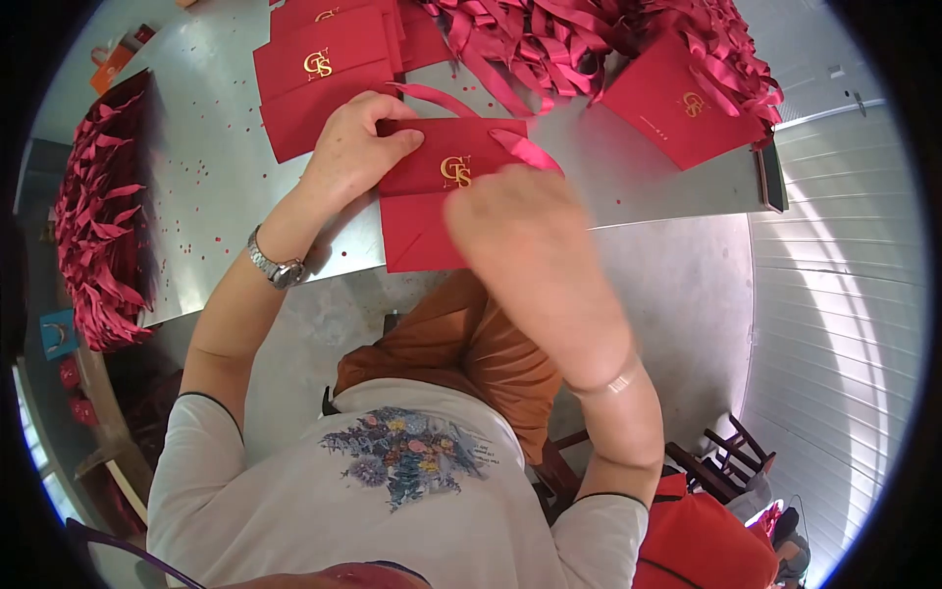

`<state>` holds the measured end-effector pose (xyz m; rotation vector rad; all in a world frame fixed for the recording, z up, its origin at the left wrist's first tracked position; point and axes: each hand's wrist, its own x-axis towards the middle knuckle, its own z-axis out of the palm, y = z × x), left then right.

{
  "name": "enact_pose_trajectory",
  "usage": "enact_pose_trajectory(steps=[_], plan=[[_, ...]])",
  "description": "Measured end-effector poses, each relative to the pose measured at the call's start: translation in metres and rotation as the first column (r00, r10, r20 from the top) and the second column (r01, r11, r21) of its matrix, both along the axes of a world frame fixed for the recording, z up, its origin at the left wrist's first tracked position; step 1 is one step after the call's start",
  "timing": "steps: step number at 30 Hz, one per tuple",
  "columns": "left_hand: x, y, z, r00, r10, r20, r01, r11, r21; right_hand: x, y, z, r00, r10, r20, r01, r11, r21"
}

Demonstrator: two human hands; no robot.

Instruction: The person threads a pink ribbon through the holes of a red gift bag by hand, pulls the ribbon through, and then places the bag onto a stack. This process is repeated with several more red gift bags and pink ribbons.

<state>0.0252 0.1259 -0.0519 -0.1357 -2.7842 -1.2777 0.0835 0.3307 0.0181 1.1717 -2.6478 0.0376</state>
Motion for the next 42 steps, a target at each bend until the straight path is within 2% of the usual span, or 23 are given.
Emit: enact_pose_trajectory(steps=[2,4,5,7,8,11,13,15,17,18,20,21,22,23,25,26,30,31,35,36,39,41,42], plan=[[-0.001,-0.003,-0.004,1.000,-0.006,-0.029,0.007,1.000,0.022,-0.017,-0.018,-0.026,0.998,0.054,0.041,-0.057,0.996,0.068],[0.001,-0.008,-0.004,0.998,-0.057,-0.033,0.058,0.998,0.022,-0.030,-0.025,-0.044,0.981,0.132,0.141,-0.115,0.986,-0.124],[0.000,-0.011,-0.005,0.999,-0.048,-0.025,0.049,0.998,0.032,-0.032,-0.024,-0.044,0.979,0.139,0.150,-0.122,0.986,-0.116],[0.000,-0.016,-0.006,0.995,-0.098,-0.012,0.099,0.984,0.146,-0.034,-0.016,-0.042,0.754,0.113,0.647,0.229,0.879,-0.419],[0.000,-0.018,-0.004,0.995,-0.097,-0.003,0.097,0.984,0.153,-0.034,-0.012,-0.046,0.680,0.125,0.723,0.322,0.835,-0.447],[0.001,-0.019,-0.002,0.991,-0.124,0.053,0.113,0.978,0.178,-0.031,-0.009,-0.051,0.639,0.134,0.758,0.413,0.772,-0.484],[0.001,-0.022,-0.004,0.987,-0.145,0.067,0.124,0.961,0.247,-0.030,-0.007,-0.064,0.687,0.214,0.694,0.337,0.752,-0.566],[0.001,-0.024,-0.010,0.986,-0.162,-0.033,0.165,0.967,0.195,-0.033,-0.002,-0.072,0.791,0.305,0.530,0.172,0.721,-0.671],[0.003,-0.024,-0.014,0.990,-0.131,0.053,0.114,0.962,0.246,-0.038,-0.006,-0.088,0.871,0.397,0.290,-0.030,0.632,-0.774],[0.004,-0.021,-0.016,0.988,-0.147,-0.042,0.153,0.951,0.271,-0.034,-0.009,-0.093,0.921,0.336,0.200,-0.056,0.619,-0.784],[0.000,-0.030,-0.034,0.984,-0.151,0.095,0.096,0.896,0.434,-0.032,-0.016,-0.090,0.954,0.271,0.129,-0.101,0.693,-0.713],[0.004,-0.026,-0.024,0.962,-0.144,0.232,-0.006,0.837,0.547,-0.028,-0.019,-0.085,0.975,0.200,0.100,-0.080,0.728,-0.681],[0.004,-0.027,-0.021,0.964,-0.186,0.193,0.062,0.854,0.516,-0.021,-0.022,-0.075,0.987,0.121,0.107,-0.023,0.761,-0.648],[0.005,-0.027,-0.010,0.950,-0.134,0.281,0.009,0.913,0.407,-0.020,-0.029,-0.082,0.983,0.068,0.173,0.069,0.731,-0.679],[0.004,-0.021,-0.007,0.936,-0.195,0.292,-0.007,0.822,0.570,-0.022,-0.036,-0.091,0.935,-0.027,0.355,0.292,0.625,-0.724],[0.000,-0.025,-0.012,0.942,-0.189,0.279,0.035,0.878,0.477,-0.024,-0.034,-0.091,0.923,-0.005,0.385,0.297,0.649,-0.701],[-0.009,-0.032,-0.041,0.979,-0.177,0.096,0.106,0.860,0.500,-0.020,-0.033,-0.091,0.932,-0.026,0.361,0.265,0.730,-0.630],[-0.005,-0.030,-0.021,0.943,-0.218,0.253,0.095,0.902,0.422,-0.020,-0.034,-0.094,0.940,-0.031,0.340,0.258,0.714,-0.651],[-0.013,-0.036,-0.033,0.952,-0.200,0.230,0.113,0.933,0.340,-0.021,-0.039,-0.104,0.955,-0.025,0.295,0.233,0.679,-0.696],[-0.011,-0.033,-0.037,0.956,-0.242,0.167,0.139,0.872,0.470,-0.021,-0.041,-0.104,0.957,-0.040,0.287,0.236,0.682,-0.692],[-0.017,-0.039,-0.047,0.946,-0.307,0.101,0.224,0.848,0.480,-0.020,-0.039,-0.103,0.977,-0.063,0.201,0.186,0.712,-0.677],[-0.028,-0.053,-0.048,0.922,-0.315,0.227,0.194,0.879,0.435,-0.018,-0.040,-0.102,0.983,-0.081,0.165,0.171,0.735,-0.656],[-0.025,-0.051,-0.055,0.943,-0.287,0.170,0.176,0.860,0.479,-0.019,-0.041,-0.104,0.986,-0.091,0.139,0.162,0.725,-0.670]])
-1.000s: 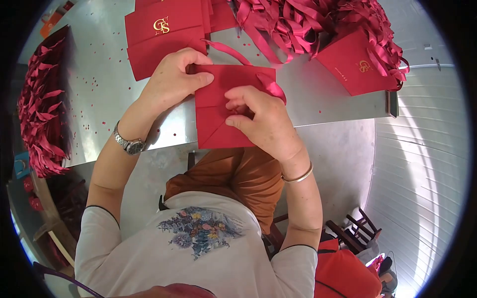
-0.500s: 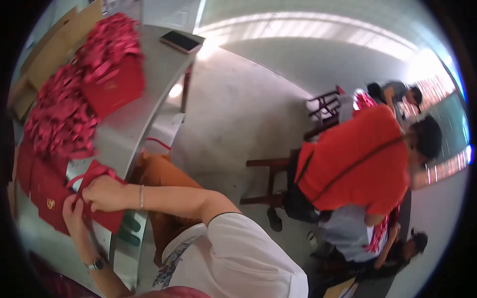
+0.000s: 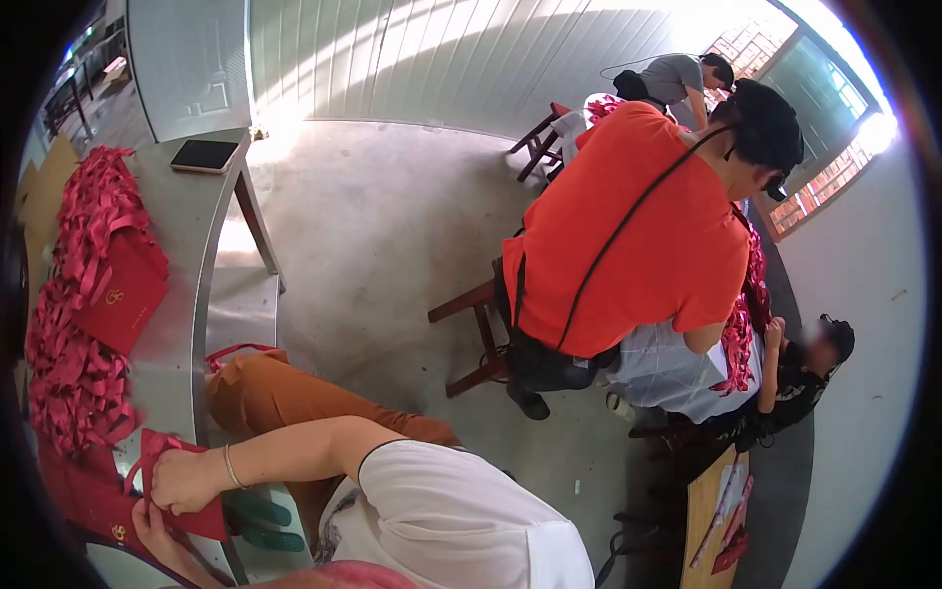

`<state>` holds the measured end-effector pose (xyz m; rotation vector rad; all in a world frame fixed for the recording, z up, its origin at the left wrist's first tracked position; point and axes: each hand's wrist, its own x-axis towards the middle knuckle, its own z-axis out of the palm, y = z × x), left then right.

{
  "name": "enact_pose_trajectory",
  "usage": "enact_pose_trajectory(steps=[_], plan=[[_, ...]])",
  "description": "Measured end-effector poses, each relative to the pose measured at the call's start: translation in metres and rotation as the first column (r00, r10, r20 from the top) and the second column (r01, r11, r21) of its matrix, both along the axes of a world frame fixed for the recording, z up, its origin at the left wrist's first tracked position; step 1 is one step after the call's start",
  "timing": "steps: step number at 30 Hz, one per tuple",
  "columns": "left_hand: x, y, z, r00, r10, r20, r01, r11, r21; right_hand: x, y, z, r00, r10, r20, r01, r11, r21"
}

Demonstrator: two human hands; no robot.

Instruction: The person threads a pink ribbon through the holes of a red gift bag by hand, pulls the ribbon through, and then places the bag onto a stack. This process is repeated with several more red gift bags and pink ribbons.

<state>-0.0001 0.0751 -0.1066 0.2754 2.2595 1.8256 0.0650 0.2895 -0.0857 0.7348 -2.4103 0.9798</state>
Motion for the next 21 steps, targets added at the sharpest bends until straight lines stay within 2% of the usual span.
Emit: enact_pose_trajectory(steps=[3,5,7,9,10,11,12,13,14,15,16,17,18,19,20,21], plan=[[-0.007,-0.004,-0.012,0.997,0.037,-0.061,-0.040,0.999,-0.035,0.000,-0.001,-0.001,1.000,-0.003,-0.014,0.003,1.000,-0.001],[-0.011,-0.009,-0.012,0.997,0.072,-0.015,-0.072,0.997,-0.019,0.001,-0.001,0.000,1.000,-0.009,-0.011,0.009,1.000,-0.005],[-0.018,-0.018,-0.003,0.993,0.026,0.112,0.001,0.972,-0.236,0.003,0.001,0.000,1.000,-0.006,-0.012,0.006,1.000,-0.016],[-0.014,-0.014,-0.012,0.998,0.005,0.068,-0.005,1.000,0.010,0.005,0.004,0.004,1.000,-0.017,-0.025,0.018,0.998,0.067],[0.000,-0.001,-0.004,0.999,0.003,0.035,-0.007,0.993,0.117,0.003,0.003,0.000,0.996,-0.024,-0.085,0.033,0.994,0.102],[0.002,-0.002,0.013,0.996,-0.084,0.001,0.084,0.991,-0.102,0.007,0.007,0.004,0.994,-0.012,-0.112,0.024,0.995,0.101],[0.008,-0.001,0.023,0.979,-0.104,-0.175,0.043,0.946,-0.322,0.009,0.009,0.008,0.996,-0.011,-0.084,0.018,0.997,0.075],[0.016,0.007,0.028,0.996,-0.029,-0.090,0.010,0.979,-0.204,0.009,0.010,0.007,0.994,-0.045,-0.098,0.055,0.993,0.106],[0.019,0.010,0.034,0.985,-0.066,-0.161,0.021,0.963,-0.269,0.010,0.017,0.019,0.999,-0.020,-0.049,0.029,0.983,0.182],[0.016,0.011,0.031,0.980,-0.049,-0.192,-0.024,0.931,-0.364,0.009,0.021,0.022,0.999,0.035,-0.002,-0.035,0.989,0.141],[0.022,0.028,0.052,0.988,-0.090,-0.129,0.052,0.962,-0.269,0.004,0.023,0.017,0.997,0.079,-0.004,-0.079,0.995,0.063],[0.025,0.029,0.058,0.997,-0.061,-0.051,0.046,0.965,-0.257,0.005,0.022,0.018,0.997,0.079,-0.013,-0.078,0.996,0.033],[0.027,0.031,0.056,0.988,-0.078,-0.134,0.046,0.972,-0.230,0.002,0.020,0.010,0.993,0.114,-0.016,-0.115,0.990,-0.076],[0.027,0.034,0.058,0.997,-0.042,-0.071,0.031,0.988,-0.154,0.001,0.019,0.012,0.997,0.066,-0.051,-0.075,0.977,-0.200],[0.022,0.027,0.057,0.995,-0.066,0.068,0.077,0.980,-0.182,0.000,0.016,0.013,1.000,-0.007,0.009,0.009,0.974,-0.227],[0.022,0.027,0.051,0.999,-0.042,0.005,0.042,0.987,-0.155,-0.002,0.015,0.009,1.000,-0.014,0.003,0.015,0.963,-0.269]])
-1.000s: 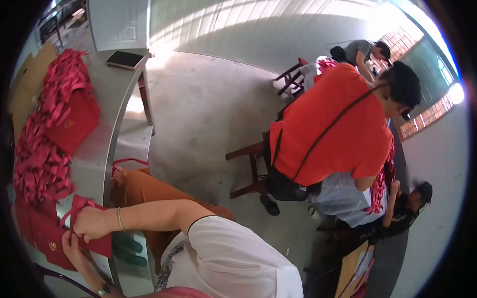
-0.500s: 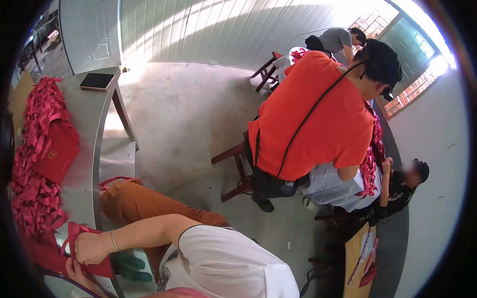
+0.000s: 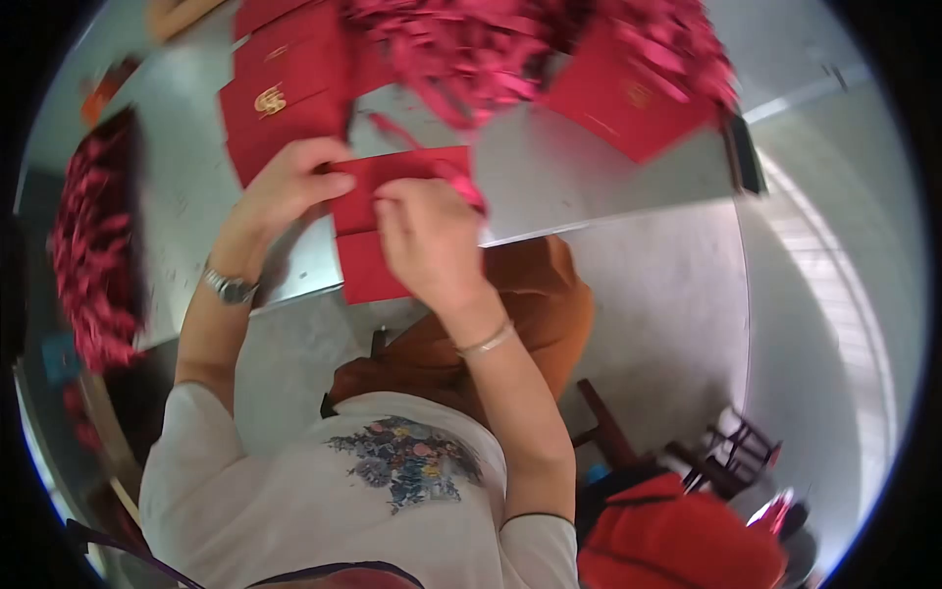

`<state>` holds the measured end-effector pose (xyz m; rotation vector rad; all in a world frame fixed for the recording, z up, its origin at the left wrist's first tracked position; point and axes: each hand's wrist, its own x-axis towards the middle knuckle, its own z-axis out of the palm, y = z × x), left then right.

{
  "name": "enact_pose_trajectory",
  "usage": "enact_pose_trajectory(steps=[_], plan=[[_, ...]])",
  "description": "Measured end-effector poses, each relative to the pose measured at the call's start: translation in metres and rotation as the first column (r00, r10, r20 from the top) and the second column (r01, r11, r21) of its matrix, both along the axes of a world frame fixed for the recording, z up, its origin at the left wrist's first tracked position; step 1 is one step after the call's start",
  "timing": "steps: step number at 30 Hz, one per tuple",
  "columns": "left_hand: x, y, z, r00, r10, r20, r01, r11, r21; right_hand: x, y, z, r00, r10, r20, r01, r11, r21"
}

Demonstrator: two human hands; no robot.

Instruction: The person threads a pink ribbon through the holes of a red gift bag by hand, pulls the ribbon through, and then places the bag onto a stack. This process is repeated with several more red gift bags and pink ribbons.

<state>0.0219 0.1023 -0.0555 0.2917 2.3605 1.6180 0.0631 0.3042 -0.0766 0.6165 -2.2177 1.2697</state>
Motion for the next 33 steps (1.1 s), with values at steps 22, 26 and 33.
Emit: enact_pose_trajectory(steps=[22,26,33], plan=[[0.011,0.004,0.005,0.997,0.024,0.076,-0.033,0.992,0.120,0.001,-0.017,0.014,0.939,-0.109,0.325,0.093,0.994,0.065],[0.012,0.005,0.008,0.998,0.020,0.052,-0.023,0.998,0.067,0.001,-0.021,0.013,0.942,-0.136,0.308,0.118,0.990,0.076],[0.016,0.010,0.007,0.999,0.027,-0.039,-0.027,1.000,0.005,-0.003,-0.031,0.007,0.958,-0.257,0.127,0.220,0.943,0.252]])
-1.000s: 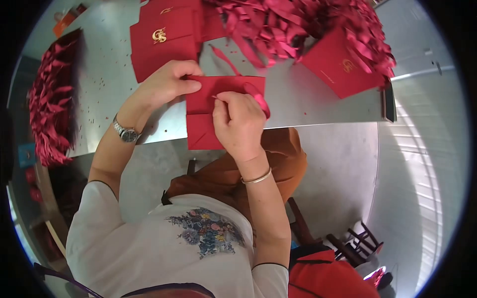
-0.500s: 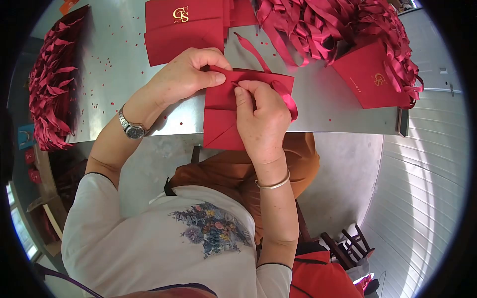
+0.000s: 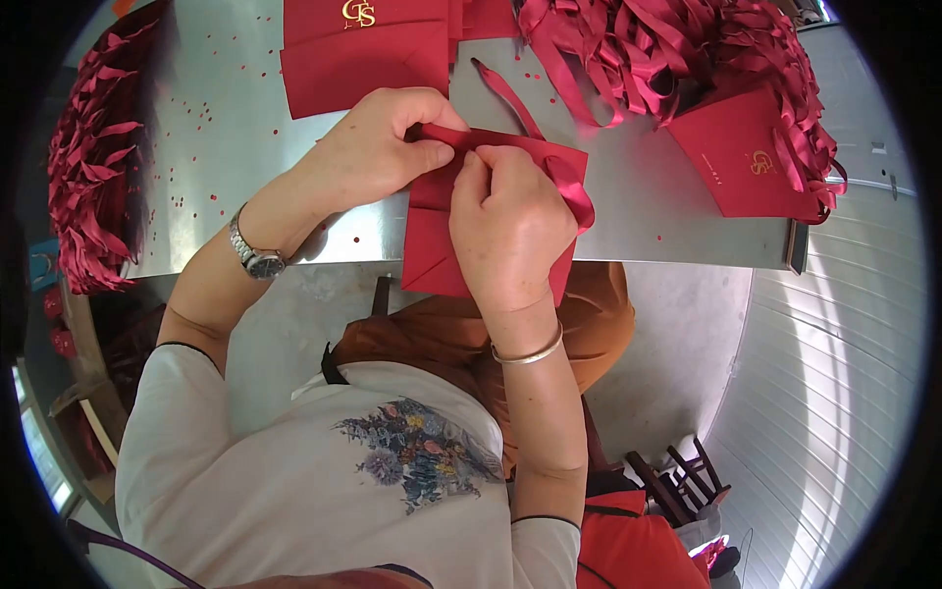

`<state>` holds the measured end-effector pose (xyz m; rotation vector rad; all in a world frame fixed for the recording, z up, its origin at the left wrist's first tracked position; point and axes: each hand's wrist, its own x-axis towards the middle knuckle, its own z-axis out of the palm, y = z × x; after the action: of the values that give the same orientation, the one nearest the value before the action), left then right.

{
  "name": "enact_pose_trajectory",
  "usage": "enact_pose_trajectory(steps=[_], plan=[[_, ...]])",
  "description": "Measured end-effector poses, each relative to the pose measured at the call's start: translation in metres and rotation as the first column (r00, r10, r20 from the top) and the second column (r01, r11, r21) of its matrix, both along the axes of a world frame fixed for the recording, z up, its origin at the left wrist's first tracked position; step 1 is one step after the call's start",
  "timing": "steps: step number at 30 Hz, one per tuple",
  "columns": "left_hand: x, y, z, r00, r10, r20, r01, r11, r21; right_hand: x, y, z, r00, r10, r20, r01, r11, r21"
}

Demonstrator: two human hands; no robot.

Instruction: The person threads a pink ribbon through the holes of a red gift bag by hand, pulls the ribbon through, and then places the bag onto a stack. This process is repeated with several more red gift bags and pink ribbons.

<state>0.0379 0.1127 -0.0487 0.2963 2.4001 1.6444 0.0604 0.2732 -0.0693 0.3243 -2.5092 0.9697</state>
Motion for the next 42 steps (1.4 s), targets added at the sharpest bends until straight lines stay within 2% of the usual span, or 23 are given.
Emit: enact_pose_trajectory(steps=[1,5,7,8,10,18,23,26,28,34,36,38,40,41,42], plan=[[0.001,0.001,-0.001,0.999,0.017,-0.036,-0.019,0.999,-0.035,0.000,-0.001,0.001,0.999,-0.010,-0.030,0.013,0.997,0.079],[-0.001,0.001,-0.003,0.996,0.040,-0.082,-0.051,0.990,-0.135,0.001,-0.005,0.003,0.994,0.002,-0.107,0.013,0.990,0.141],[-0.001,0.000,-0.001,0.998,0.034,-0.062,-0.042,0.990,-0.131,0.003,-0.005,0.003,0.996,-0.049,0.068,0.053,0.997,-0.051],[-0.002,0.000,-0.001,0.999,0.030,-0.041,-0.035,0.991,-0.130,0.003,-0.004,0.003,0.996,-0.050,0.068,0.053,0.997,-0.047],[-0.001,-0.001,0.001,0.999,0.037,-0.011,-0.038,0.995,-0.088,0.003,-0.002,0.003,0.987,0.024,0.161,0.012,0.975,-0.224],[-0.004,-0.008,0.001,0.999,-0.015,0.039,0.016,1.000,-0.025,0.008,-0.001,0.001,0.991,0.057,0.121,-0.022,0.962,-0.273],[-0.007,-0.008,-0.004,0.988,0.007,0.152,-0.017,0.998,0.068,0.005,-0.002,0.003,0.988,0.034,0.149,0.012,0.954,-0.299],[-0.006,-0.006,-0.001,0.985,0.045,0.166,-0.057,0.996,0.072,0.005,-0.003,0.002,0.991,0.028,0.129,0.007,0.966,-0.258],[-0.005,-0.006,-0.003,0.985,0.055,0.164,-0.067,0.995,0.069,0.004,-0.005,0.002,0.997,-0.016,0.076,0.026,0.991,-0.134],[-0.003,-0.005,0.002,0.995,0.059,0.083,-0.060,0.998,0.002,-0.001,-0.006,0.001,0.996,0.040,0.075,-0.027,0.986,-0.164],[-0.004,-0.004,0.001,0.998,0.052,0.048,-0.052,0.999,0.002,-0.001,-0.006,-0.001,0.997,0.012,0.071,-0.003,0.991,-0.136],[-0.004,-0.003,-0.002,0.999,0.039,-0.016,-0.040,0.996,-0.077,-0.001,-0.008,-0.003,0.998,-0.009,0.066,0.017,0.994,-0.108],[-0.002,-0.001,0.001,0.998,0.055,-0.026,-0.058,0.991,-0.121,-0.001,-0.009,-0.006,0.997,-0.007,-0.074,0.010,0.999,0.042],[-0.001,0.000,0.001,0.997,0.071,-0.036,-0.076,0.984,-0.164,-0.002,-0.008,-0.007,0.997,-0.013,-0.071,0.016,0.999,0.040],[0.000,0.001,0.000,0.997,0.065,-0.035,-0.070,0.984,-0.166,-0.003,-0.008,-0.009,0.988,0.019,-0.155,0.007,0.986,0.168]])
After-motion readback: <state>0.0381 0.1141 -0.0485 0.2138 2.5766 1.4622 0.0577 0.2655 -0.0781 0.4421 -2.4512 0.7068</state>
